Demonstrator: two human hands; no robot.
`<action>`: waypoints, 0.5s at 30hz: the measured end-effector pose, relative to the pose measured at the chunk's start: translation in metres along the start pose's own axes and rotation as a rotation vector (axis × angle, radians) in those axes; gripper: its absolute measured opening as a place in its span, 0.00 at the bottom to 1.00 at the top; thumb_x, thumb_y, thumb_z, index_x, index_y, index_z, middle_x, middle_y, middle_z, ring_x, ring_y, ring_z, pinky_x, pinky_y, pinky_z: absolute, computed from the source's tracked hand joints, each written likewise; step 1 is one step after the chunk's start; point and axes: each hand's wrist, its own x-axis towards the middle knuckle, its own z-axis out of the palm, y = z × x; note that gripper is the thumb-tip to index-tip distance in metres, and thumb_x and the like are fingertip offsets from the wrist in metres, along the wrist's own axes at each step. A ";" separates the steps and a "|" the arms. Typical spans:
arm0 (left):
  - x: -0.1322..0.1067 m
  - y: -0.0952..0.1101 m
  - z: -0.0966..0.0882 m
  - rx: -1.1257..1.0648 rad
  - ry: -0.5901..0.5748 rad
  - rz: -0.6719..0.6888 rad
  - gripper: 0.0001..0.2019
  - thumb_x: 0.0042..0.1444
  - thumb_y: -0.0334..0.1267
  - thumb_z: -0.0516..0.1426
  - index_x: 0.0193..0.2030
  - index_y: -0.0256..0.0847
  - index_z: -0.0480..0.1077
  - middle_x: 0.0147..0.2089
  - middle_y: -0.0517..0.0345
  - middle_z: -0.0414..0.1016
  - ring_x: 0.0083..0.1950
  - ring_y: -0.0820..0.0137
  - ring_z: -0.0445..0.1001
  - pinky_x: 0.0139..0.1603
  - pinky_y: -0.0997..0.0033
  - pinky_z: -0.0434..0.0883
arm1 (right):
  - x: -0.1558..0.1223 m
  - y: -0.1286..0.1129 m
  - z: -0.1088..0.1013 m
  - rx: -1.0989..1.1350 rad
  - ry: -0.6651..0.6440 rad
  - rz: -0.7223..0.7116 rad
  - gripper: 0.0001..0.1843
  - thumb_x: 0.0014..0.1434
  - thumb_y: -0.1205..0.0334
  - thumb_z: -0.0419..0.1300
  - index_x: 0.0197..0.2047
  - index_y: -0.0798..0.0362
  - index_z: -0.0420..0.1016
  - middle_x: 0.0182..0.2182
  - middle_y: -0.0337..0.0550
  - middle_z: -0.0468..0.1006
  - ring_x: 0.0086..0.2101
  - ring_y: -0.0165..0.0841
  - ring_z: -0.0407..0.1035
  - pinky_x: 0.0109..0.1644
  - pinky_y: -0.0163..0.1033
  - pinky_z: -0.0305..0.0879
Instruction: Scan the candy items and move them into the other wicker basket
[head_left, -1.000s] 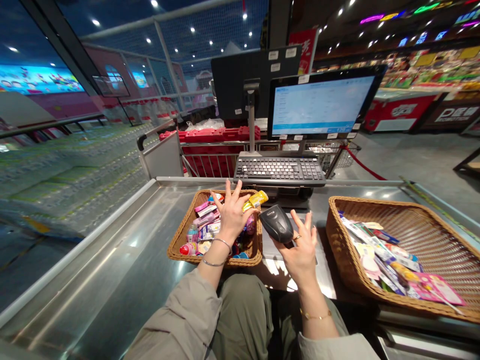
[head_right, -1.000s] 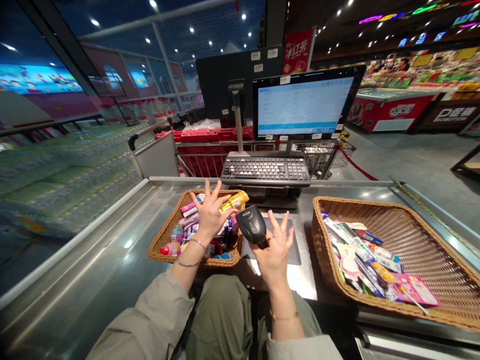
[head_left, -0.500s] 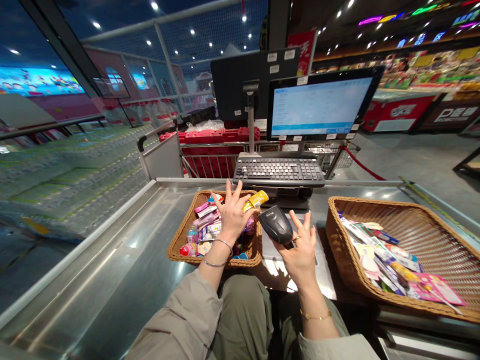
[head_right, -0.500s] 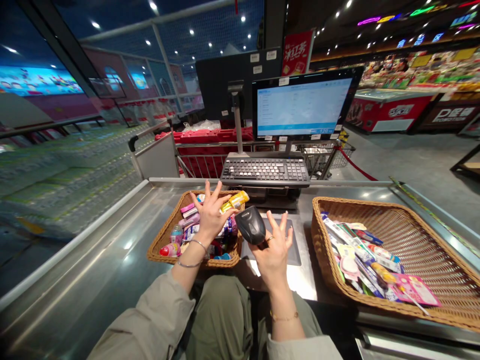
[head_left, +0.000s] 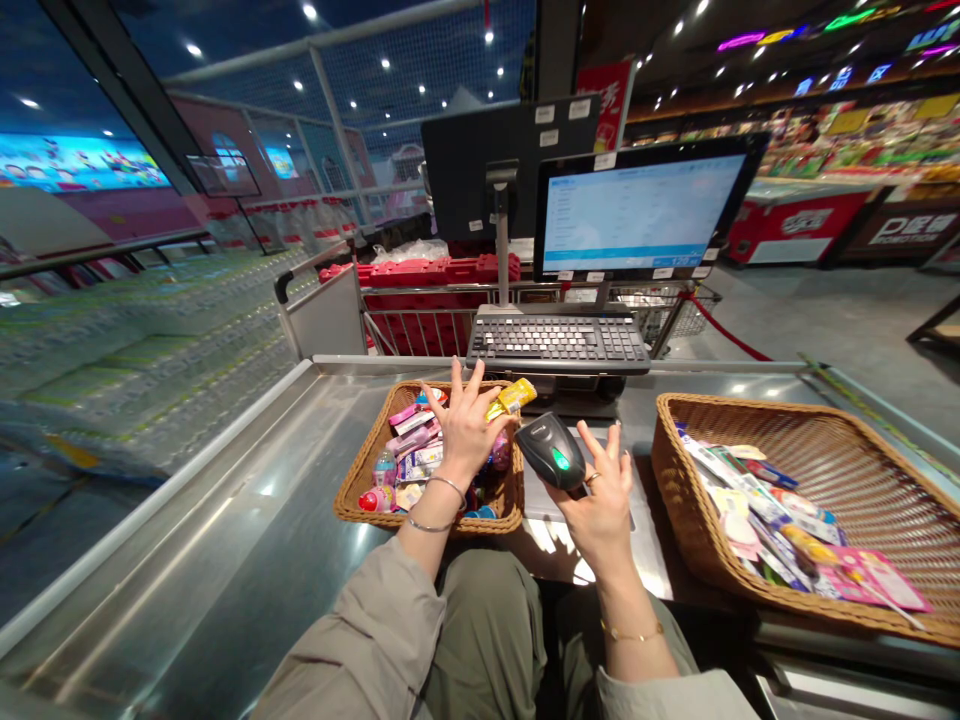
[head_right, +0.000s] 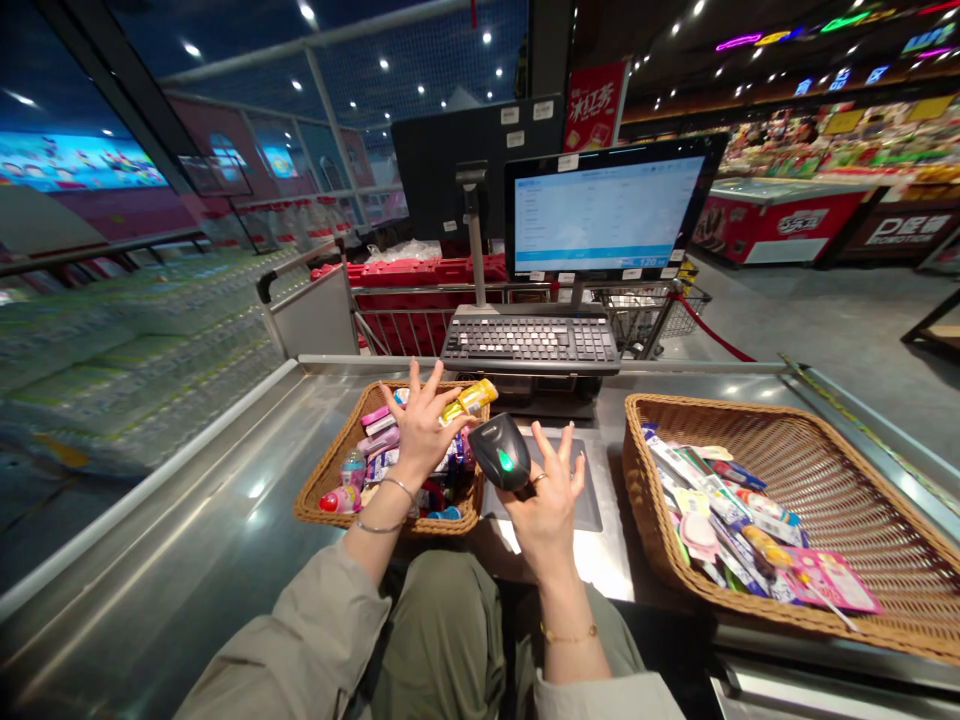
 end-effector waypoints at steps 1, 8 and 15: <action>0.000 0.000 0.000 0.001 0.001 -0.001 0.16 0.58 0.48 0.63 0.51 0.47 0.76 0.72 0.51 0.61 0.77 0.47 0.45 0.69 0.24 0.26 | 0.000 0.000 0.000 0.000 0.001 -0.001 0.12 0.59 0.53 0.64 0.42 0.50 0.79 0.64 0.52 0.69 0.71 0.54 0.42 0.67 0.76 0.40; -0.001 0.000 -0.001 0.000 -0.004 -0.004 0.16 0.57 0.48 0.63 0.50 0.47 0.76 0.71 0.50 0.61 0.77 0.47 0.46 0.69 0.24 0.27 | 0.000 -0.001 0.000 0.015 0.011 0.011 0.12 0.58 0.51 0.64 0.40 0.51 0.79 0.64 0.52 0.68 0.71 0.54 0.42 0.67 0.76 0.41; -0.001 0.002 -0.001 -0.003 0.003 0.002 0.15 0.58 0.47 0.63 0.50 0.48 0.76 0.71 0.51 0.61 0.77 0.47 0.46 0.69 0.25 0.24 | 0.000 0.000 -0.003 0.008 0.021 0.028 0.12 0.59 0.52 0.63 0.39 0.52 0.79 0.65 0.54 0.68 0.71 0.54 0.41 0.68 0.75 0.40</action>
